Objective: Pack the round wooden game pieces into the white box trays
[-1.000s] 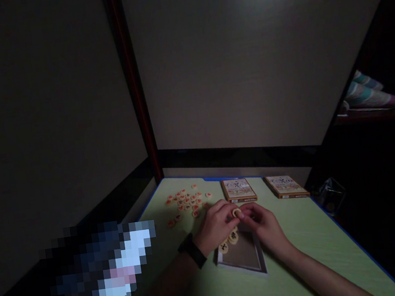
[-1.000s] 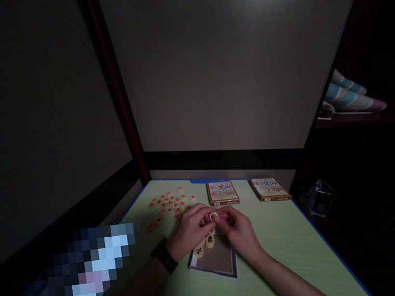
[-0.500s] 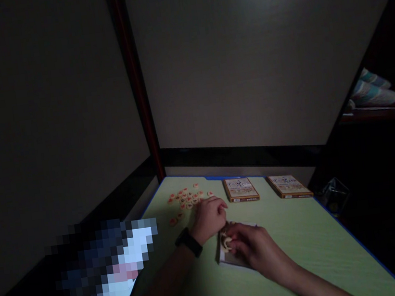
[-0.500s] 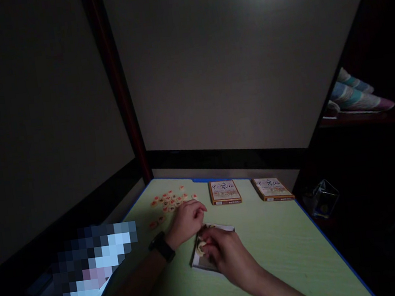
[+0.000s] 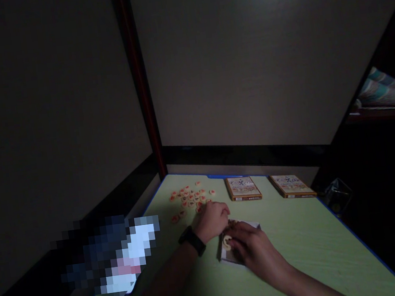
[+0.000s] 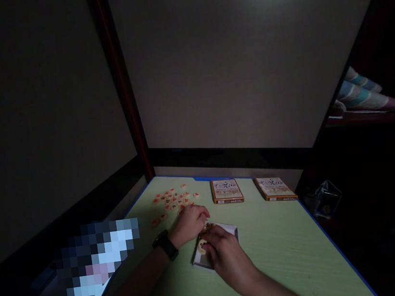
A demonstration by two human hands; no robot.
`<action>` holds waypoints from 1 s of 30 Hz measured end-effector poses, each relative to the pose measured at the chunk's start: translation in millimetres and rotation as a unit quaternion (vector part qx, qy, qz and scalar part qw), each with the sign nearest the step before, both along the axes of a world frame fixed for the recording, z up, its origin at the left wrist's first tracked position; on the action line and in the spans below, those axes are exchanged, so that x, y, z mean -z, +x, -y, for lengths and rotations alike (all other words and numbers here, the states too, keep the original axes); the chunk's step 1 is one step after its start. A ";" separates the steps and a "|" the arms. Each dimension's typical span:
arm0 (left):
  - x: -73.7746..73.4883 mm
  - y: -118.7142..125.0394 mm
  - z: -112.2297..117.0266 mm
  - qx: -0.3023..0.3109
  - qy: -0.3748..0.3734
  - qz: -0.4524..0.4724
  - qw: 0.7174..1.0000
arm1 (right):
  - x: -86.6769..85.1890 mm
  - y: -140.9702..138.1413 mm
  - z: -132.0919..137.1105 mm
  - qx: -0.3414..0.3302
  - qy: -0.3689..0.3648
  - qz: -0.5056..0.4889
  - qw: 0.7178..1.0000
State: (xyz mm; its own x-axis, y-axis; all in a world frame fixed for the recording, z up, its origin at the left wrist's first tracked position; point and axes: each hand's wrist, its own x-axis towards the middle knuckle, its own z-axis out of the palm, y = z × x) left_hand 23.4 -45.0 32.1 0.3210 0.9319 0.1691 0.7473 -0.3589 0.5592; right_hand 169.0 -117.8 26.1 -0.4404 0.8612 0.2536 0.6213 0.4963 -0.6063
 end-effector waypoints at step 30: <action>-3.5 -5.0 -7.5 -0.068 0.048 0.002 0.996 | -1.3 4.2 2.2 -0.043 0.020 0.045 0.998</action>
State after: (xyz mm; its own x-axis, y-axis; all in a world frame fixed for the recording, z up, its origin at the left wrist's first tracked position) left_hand 18.4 -37.5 35.6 0.1912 0.9462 0.2610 0.7907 -0.3060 0.5303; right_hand 173.2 -120.0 27.5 -0.5343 0.8096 0.2432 0.6268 0.5725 -0.5286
